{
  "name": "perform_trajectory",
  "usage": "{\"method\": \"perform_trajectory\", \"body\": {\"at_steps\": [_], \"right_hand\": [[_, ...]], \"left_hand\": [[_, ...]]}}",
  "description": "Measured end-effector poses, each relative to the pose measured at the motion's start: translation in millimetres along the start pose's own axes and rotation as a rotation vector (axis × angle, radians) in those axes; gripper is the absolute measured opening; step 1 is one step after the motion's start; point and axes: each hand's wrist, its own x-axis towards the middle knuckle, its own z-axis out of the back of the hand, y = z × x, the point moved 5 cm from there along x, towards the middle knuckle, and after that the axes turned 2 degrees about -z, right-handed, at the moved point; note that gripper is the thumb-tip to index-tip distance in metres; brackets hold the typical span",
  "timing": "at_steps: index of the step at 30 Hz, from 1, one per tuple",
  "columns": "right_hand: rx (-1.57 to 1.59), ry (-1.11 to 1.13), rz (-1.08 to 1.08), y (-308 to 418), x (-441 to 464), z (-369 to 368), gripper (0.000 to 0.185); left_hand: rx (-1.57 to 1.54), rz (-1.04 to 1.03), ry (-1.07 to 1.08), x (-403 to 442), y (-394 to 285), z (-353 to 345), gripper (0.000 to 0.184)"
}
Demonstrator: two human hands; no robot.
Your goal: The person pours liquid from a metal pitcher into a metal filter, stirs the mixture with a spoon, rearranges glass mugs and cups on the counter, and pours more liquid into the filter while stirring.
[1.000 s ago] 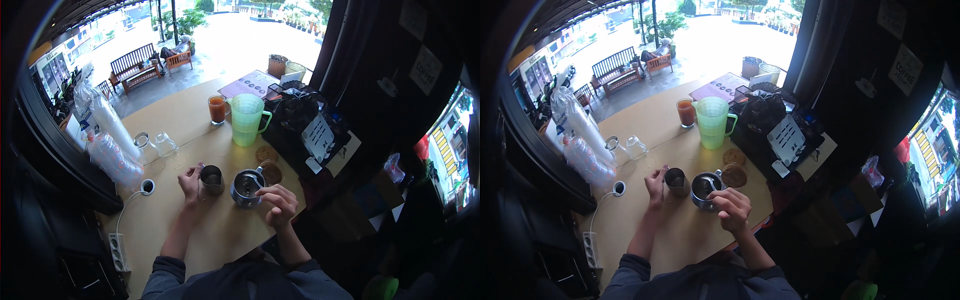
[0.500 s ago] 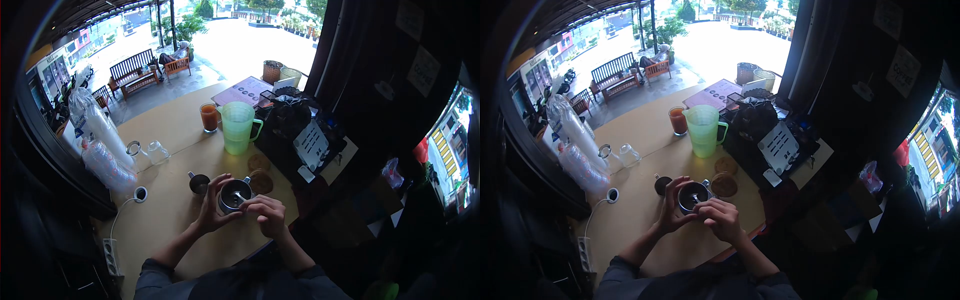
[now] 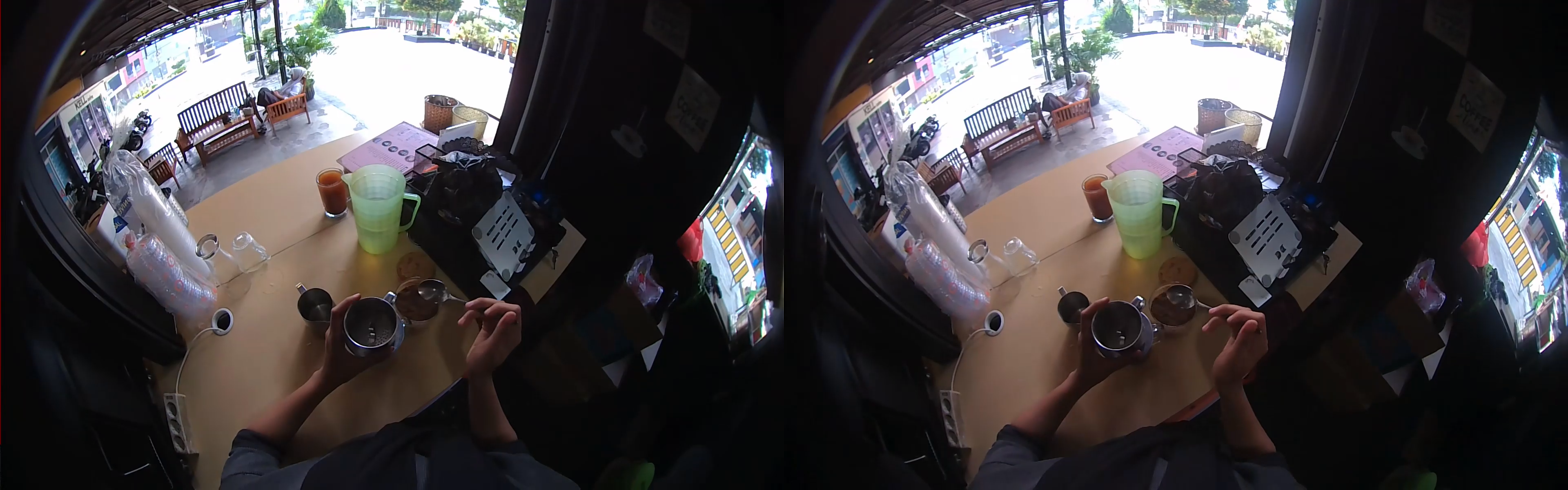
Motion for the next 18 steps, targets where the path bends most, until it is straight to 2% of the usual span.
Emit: {"method": "perform_trajectory", "body": {"at_steps": [4, 5, 9, 14, 18], "right_hand": [[-0.227, 0.12, 0.013, -10, 0, -3, 0.033], [-0.199, 0.117, -0.003, -12, 0, -6, 0.027], [-0.313, 0.238, -0.018, -16, 4, -15, 0.031], [-0.299, 0.311, -0.112, -35, 12, -30, 0.021], [-0.408, 0.409, -0.11, -37, 19, -47, 0.021]], "left_hand": [[0.008, -0.039, -0.034, -3, 0, -1, 0.093], [0.008, -0.039, -0.031, -3, 1, -2, 0.093], [0.008, -0.071, -0.062, -5, 9, -2, 0.093], [-0.002, -0.097, -0.125, -9, 17, -5, 0.093], [-0.012, -0.149, -0.146, -6, 16, -4, 0.094]]}}
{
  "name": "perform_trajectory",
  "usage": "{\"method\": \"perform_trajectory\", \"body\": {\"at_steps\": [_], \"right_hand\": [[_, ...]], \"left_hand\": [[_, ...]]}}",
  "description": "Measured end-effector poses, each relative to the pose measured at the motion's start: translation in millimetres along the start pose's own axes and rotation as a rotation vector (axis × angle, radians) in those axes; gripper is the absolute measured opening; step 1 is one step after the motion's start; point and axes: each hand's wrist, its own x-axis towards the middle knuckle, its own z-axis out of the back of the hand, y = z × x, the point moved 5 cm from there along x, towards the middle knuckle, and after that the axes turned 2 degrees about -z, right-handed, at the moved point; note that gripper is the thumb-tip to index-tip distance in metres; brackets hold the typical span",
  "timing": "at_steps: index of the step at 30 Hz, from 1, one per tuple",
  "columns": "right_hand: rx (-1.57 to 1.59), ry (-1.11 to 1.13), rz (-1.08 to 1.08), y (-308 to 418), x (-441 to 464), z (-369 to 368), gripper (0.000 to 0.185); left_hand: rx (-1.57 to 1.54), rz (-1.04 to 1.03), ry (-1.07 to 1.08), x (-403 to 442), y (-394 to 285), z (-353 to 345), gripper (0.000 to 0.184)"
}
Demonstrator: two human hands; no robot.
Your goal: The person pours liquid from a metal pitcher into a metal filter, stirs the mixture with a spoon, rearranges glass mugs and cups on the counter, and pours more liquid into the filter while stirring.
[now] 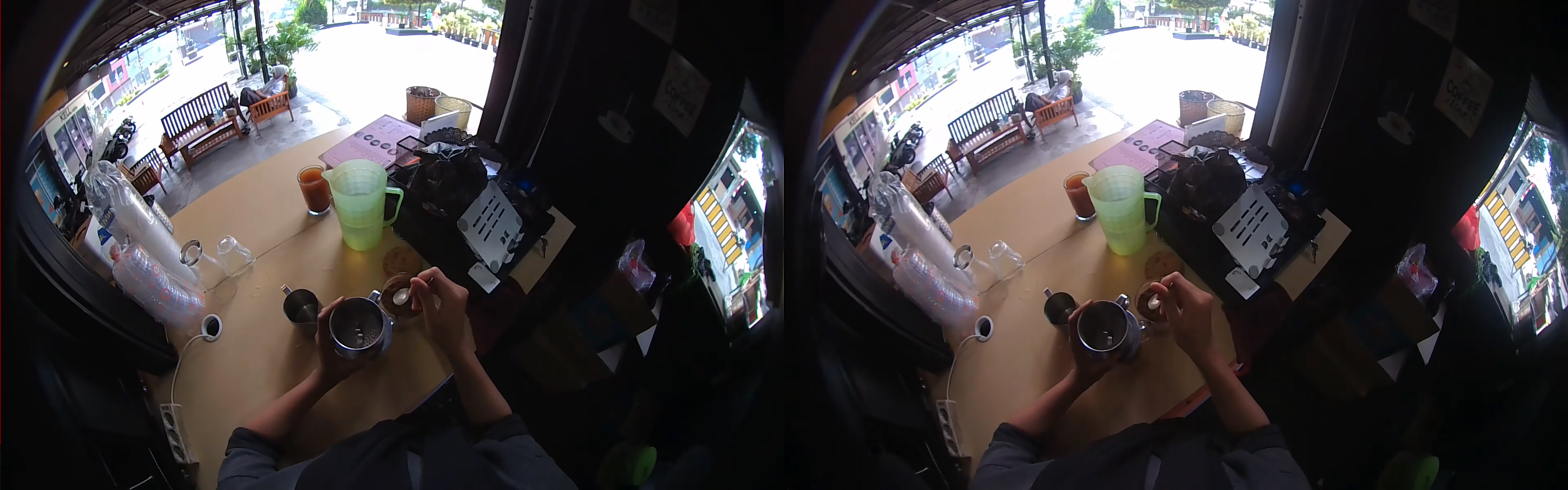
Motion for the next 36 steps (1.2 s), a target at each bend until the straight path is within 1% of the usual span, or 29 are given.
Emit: {"method": "perform_trajectory", "body": {"at_steps": [2, 6, 10, 13, 17, 19, 25, 31, 33, 34, 36], "right_hand": [[-0.019, 0.013, 0.006, -2, 4, -5, 0.022], [-0.106, 0.057, 0.043, -1, 11, -12, 0.024], [-0.078, 0.053, 0.062, -5, 16, -18, 0.024], [-0.088, 0.078, 0.024, -8, 18, -21, 0.025], [-0.098, 0.079, 0.04, -12, 20, -22, 0.026], [-0.095, 0.077, 0.04, -14, 20, -23, 0.026], [-0.053, 0.056, 0.054, -13, 16, -22, 0.026], [0.036, -0.007, -0.001, -25, 2, -15, 0.029], [0.222, -0.142, -0.028, -29, -4, -7, 0.03], [0.221, -0.141, -0.027, -31, -5, -6, 0.03], [0.357, -0.277, -0.051, -39, -9, 5, 0.03]], "left_hand": [[-0.03, -0.008, -0.002, -1, 1, 1, 0.094], [0.011, -0.008, 0.016, -2, 4, 3, 0.097], [0.041, -0.044, 0.053, 0, 2, 4, 0.098], [0.023, -0.055, 0.056, -1, 4, 4, 0.098], [0.041, -0.042, 0.052, -2, 5, 6, 0.098], [0.081, -0.095, 0.053, 0, 2, 6, 0.098], [0.05, -0.093, 0.046, -2, 6, 5, 0.098], [0.021, -0.05, 0.028, -7, 12, 5, 0.099], [-0.006, -0.042, 0.021, -7, 13, 5, 0.099], [-0.034, -0.035, 0.015, -8, 14, 5, 0.1], [-0.015, -0.033, 0.013, -8, 13, 5, 0.1]]}}
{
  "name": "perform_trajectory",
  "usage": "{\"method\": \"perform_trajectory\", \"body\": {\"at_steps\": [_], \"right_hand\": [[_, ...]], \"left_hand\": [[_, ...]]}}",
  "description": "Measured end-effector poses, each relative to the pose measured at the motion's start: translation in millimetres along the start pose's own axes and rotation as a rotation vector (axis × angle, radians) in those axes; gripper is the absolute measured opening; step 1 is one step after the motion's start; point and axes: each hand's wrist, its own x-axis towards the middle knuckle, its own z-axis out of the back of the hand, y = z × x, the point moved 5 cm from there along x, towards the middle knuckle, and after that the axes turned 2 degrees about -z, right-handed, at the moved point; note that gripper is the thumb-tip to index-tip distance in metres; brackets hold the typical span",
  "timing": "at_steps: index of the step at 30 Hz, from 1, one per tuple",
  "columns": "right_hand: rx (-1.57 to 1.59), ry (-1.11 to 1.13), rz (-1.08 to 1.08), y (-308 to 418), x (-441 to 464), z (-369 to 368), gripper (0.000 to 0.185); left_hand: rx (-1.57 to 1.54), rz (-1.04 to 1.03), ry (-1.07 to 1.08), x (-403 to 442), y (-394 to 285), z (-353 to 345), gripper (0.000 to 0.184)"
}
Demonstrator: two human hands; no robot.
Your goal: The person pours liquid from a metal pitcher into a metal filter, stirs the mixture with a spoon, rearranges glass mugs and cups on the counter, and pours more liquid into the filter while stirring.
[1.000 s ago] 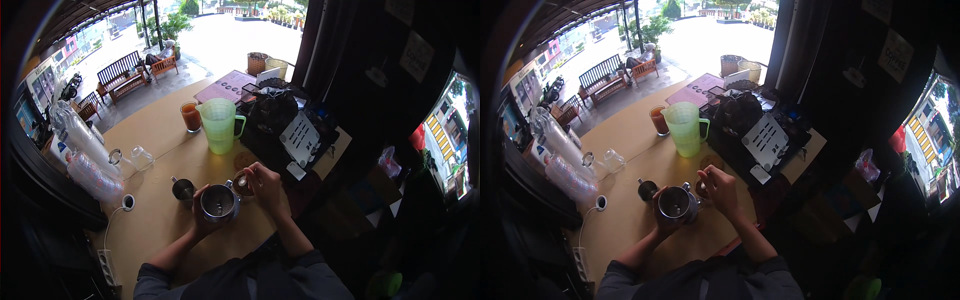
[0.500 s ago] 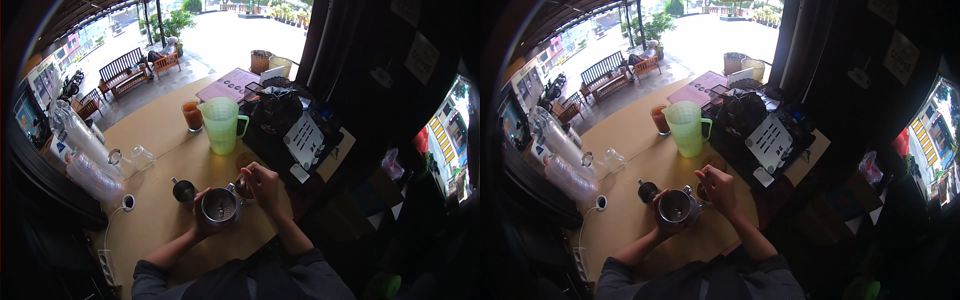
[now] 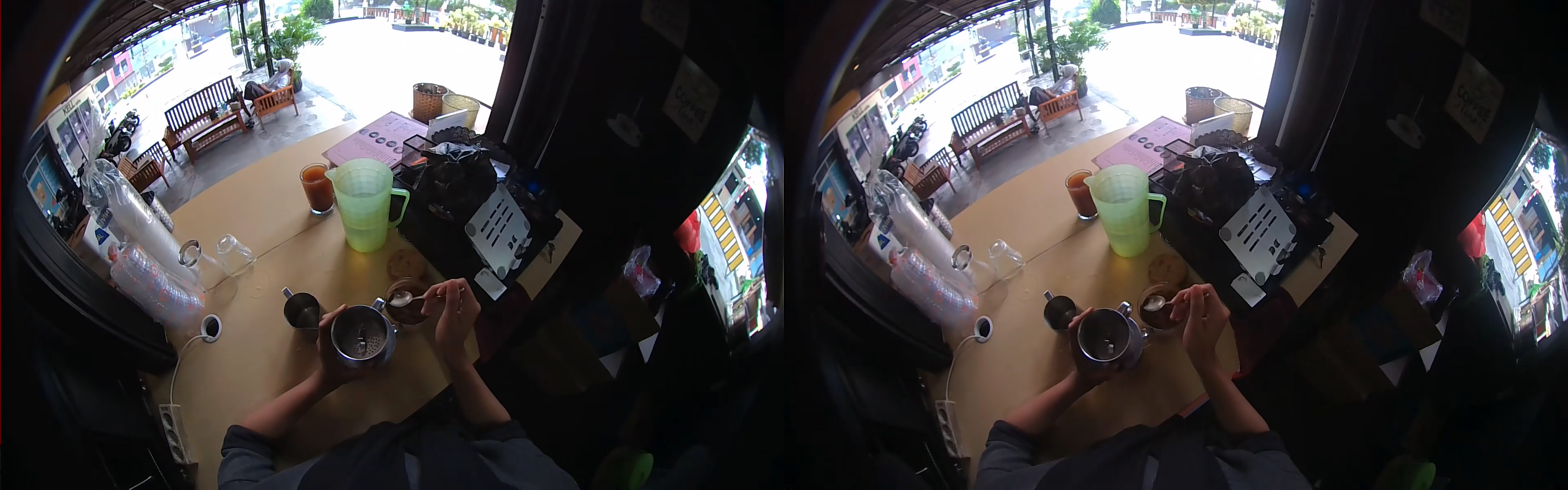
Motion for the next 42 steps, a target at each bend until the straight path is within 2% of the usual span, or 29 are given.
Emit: {"method": "perform_trajectory", "body": {"at_steps": [7, 16, 19, 21, 22, 25, 26, 28, 32, 34, 35, 37, 38, 40, 42], "right_hand": [[0.082, -0.176, 0.012, 17, -1, 32, 0.04], [0.364, -0.109, 0.145, 71, -21, 27, 0.043], [0.397, 0.024, 0.166, 84, -28, 9, 0.043], [0.254, 0.187, 0.239, 92, -34, -9, 0.044], [0.252, 0.189, 0.238, 91, -36, -11, 0.044], [-0.041, 0.509, 0.427, 93, -44, -30, 0.043], [-0.045, 0.509, 0.428, 93, -42, -32, 0.043], [-0.19, 0.567, 0.624, 99, -47, -38, 0.042], [-0.203, 0.577, 0.617, 97, -48, -37, 0.042], [-0.184, 0.554, 0.619, 99, -50, -37, 0.043], [-0.168, 0.53, 0.624, 100, -50, -37, 0.044], [-0.192, 0.577, 0.631, 97, -49, -38, 0.044], [-0.22, 0.623, 0.639, 96, -50, -40, 0.045], [-0.18, 0.575, 0.627, 95, -51, -40, 0.044], [-0.139, 0.528, 0.617, 95, -48, -39, 0.042]], "left_hand": [[0.009, -0.034, -0.011, 1, -1, 0, 0.097], [0.148, -0.018, 0.005, 4, -12, -4, 0.095], [0.009, 0.031, 0.02, -1, -3, -6, 0.094], [0.045, 0.021, 0.015, 3, -10, -6, 0.094], [0.079, 0.008, 0.014, 4, -13, -6, 0.093], [0.019, 0.086, 0.072, 1, -12, -6, 0.096], [0.015, 0.086, 0.071, 1, -13, -6, 0.096], [0.032, 0.051, 0.098, 0, -17, -5, 0.097], [0.139, -0.086, 0.005, 10, -31, 7, 0.098], [0.151, -0.188, -0.213, 9, -31, 32, 0.073], [0.155, -0.186, -0.213, 7, -26, 40, 0.073], [0.256, 0.048, -0.492, -2, -3, 69, 0.045], [0.258, 0.049, -0.493, 1, 2, 74, 0.045], [0.172, 0.415, -0.63, 2, 29, 90, 0.026], [0.203, 0.433, -0.627, -8, 51, 98, 0.02]]}}
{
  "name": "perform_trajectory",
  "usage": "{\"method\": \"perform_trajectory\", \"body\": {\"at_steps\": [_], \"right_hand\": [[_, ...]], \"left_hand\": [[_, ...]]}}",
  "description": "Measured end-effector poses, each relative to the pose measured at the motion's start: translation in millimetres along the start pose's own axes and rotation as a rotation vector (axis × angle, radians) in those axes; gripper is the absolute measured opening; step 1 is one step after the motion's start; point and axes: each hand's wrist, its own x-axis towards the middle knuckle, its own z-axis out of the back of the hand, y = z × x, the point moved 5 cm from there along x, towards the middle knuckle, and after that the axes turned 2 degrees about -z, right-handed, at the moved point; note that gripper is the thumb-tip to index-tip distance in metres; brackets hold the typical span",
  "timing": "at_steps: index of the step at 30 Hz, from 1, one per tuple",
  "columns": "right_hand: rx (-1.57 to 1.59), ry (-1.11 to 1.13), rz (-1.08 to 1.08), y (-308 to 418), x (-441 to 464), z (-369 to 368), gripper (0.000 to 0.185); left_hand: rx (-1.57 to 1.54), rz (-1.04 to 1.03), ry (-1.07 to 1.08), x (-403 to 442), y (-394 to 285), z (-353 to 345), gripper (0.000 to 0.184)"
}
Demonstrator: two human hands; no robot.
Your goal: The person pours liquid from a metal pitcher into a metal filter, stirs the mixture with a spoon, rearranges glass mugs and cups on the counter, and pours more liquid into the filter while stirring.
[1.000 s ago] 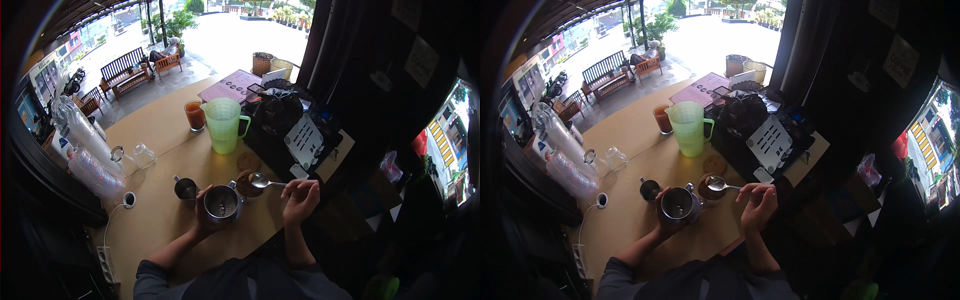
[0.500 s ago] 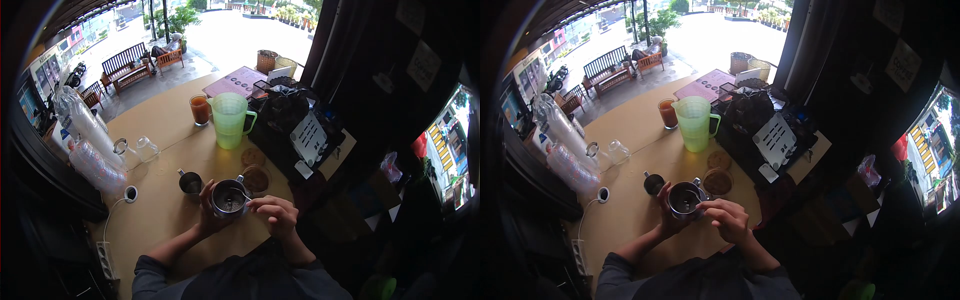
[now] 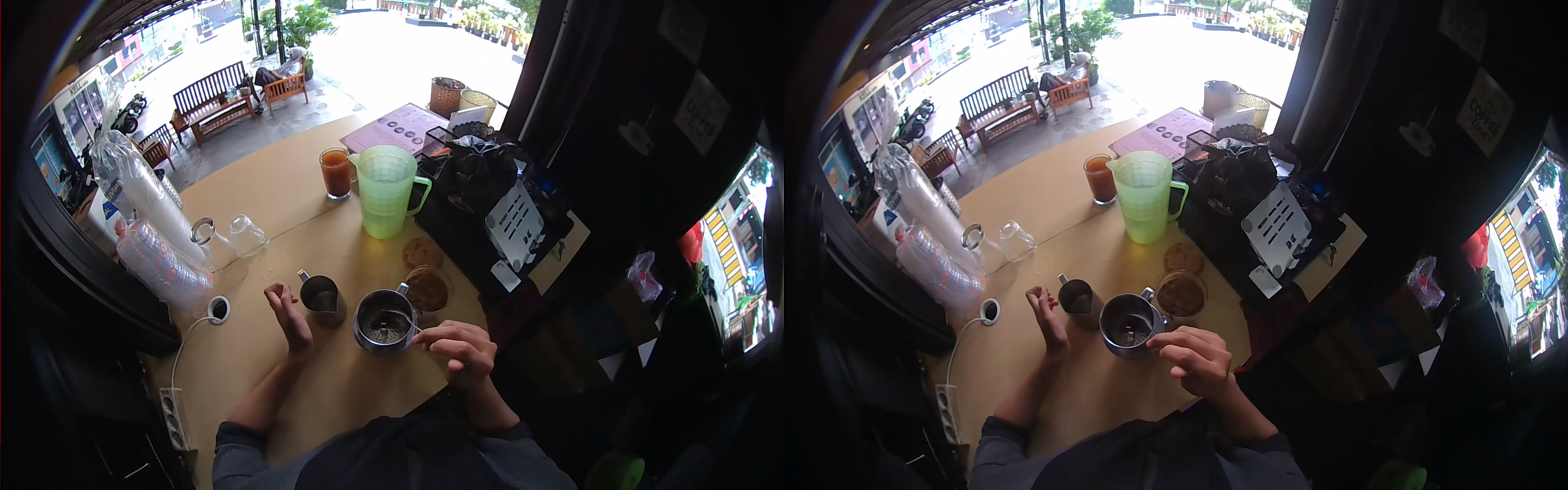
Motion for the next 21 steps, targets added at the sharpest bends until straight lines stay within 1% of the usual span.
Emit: {"method": "perform_trajectory", "body": {"at_steps": [2, 3, 4, 6, 7, 9, 10, 12, 14, 15, 17, 19, 21], "right_hand": [[-0.023, 0.062, 0.004, -1, 2, -1, 0.043], [-0.02, 0.064, 0.003, -1, 2, -2, 0.043], [-0.019, 0.038, 0.0, -1, 3, -2, 0.043], [-0.014, 0.016, 0.0, -2, 5, -1, 0.043], [-0.034, 0.031, 0.014, -2, 7, -1, 0.045], [-0.05, 0.05, 0.03, -3, 8, -1, 0.047], [-0.042, 0.044, 0.013, -4, 7, 0, 0.048], [-0.036, 0.036, -0.002, -6, 7, 1, 0.048], [0.006, -0.041, 0.014, -6, 8, 4, 0.048], [0.007, -0.041, 0.014, -7, 8, 6, 0.048], [-0.005, 0.08, 0.002, -9, 7, 4, 0.047], [-0.005, 0.06, -0.004, -9, 8, 3, 0.047], [-0.002, 0.042, -0.009, -9, 8, 3, 0.047]], "left_hand": [[-0.126, 0.331, 0.115, -5, 25, -3, 0.022], [-0.078, 0.275, 0.134, -5, 34, -4, 0.029], [-0.077, 0.276, 0.132, -6, 43, -1, 0.029], [-0.057, 0.383, 0.182, -6, 44, -2, 0.038], [-0.057, 0.384, 0.176, -4, 41, -2, 0.038], [-0.286, 0.424, 0.403, -1, 32, -17, 0.046], [-0.286, 0.424, 0.399, 1, 25, -19, 0.046], [-0.468, 0.572, 0.448, -1, 16, -29, 0.049], [-0.466, 0.566, 0.44, 1, 18, -27, 0.047], [-0.466, 0.56, 0.433, 2, 19, -27, 0.046], [-0.47, 0.544, 0.415, 4, 16, -27, 0.044], [-0.474, 0.53, 0.4, 6, 19, -27, 0.043], [-0.404, 0.431, 0.368, 13, 20, -27, 0.047]]}}
